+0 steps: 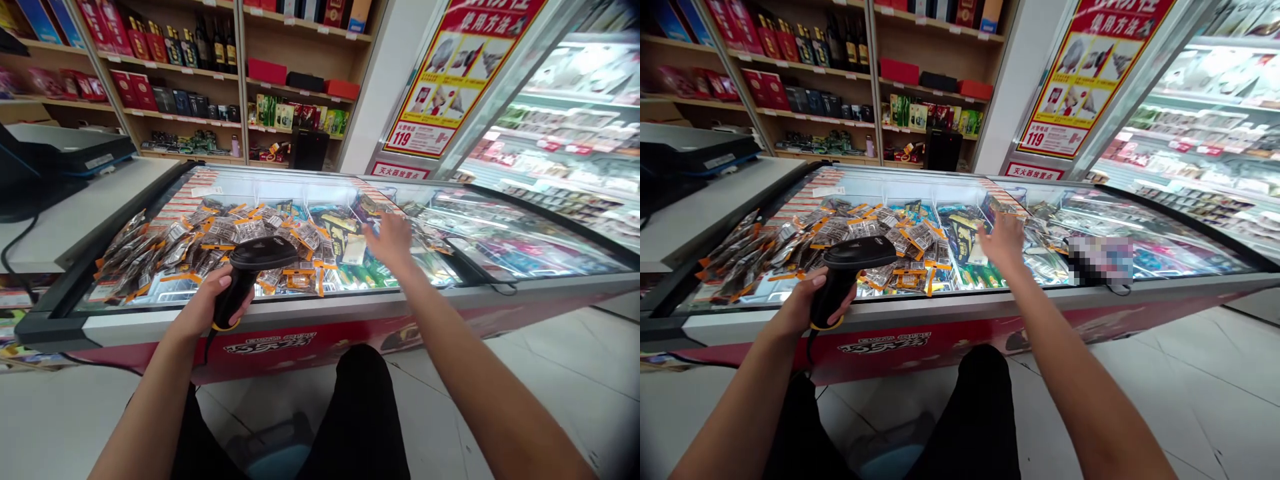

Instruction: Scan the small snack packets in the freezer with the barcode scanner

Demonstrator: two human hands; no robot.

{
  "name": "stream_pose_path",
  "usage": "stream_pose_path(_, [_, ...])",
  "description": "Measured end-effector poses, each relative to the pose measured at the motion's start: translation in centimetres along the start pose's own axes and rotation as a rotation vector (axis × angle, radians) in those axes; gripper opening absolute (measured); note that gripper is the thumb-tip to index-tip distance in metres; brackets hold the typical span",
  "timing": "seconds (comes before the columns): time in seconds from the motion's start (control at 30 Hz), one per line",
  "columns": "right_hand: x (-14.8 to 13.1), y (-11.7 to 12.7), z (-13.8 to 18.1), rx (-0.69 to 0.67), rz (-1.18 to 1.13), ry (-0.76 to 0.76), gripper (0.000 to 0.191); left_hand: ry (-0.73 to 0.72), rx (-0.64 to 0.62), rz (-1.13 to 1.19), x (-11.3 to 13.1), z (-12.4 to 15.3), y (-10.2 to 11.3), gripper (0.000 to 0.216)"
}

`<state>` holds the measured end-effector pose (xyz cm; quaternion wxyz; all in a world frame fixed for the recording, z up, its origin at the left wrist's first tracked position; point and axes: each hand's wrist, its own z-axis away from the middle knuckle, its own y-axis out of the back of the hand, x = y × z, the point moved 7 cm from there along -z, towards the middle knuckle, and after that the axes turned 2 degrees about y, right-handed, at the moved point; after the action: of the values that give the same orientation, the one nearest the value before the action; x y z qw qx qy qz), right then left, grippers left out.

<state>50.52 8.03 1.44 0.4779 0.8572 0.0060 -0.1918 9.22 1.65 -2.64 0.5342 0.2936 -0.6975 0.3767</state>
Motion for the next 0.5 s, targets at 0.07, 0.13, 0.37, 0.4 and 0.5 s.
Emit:
stream_pose_path(0.07, [6.1,1.7,-0.8,0.009,0.186,-0.164,0.083,0.017,-0.008,-0.001,-0.1,0.0,0.0,0.051])
stream_pose_path(0.13, [11.0,2.5,-0.9,-0.069,0.281,-0.286,0.082,0.031,-0.017,-0.006,-0.2,0.1,0.0,0.051])
stream_pose_path(0.37, [12.7,2.2,1.2,-0.123,0.314,-0.1,0.069,0.031,-0.011,-0.009,-0.2,0.0,0.2,0.052])
stream_pose_path(0.4, [12.0,2.0,1.5,-0.122,0.278,-0.037,0.066,0.034,-0.014,-0.006,-0.2,0.0,0.1,0.053])
stream_pose_path(0.5, [10.3,1.6,2.6,-0.086,0.196,0.099,0.06,0.037,-0.026,-0.012,0.0,0.0,-0.2,0.053])
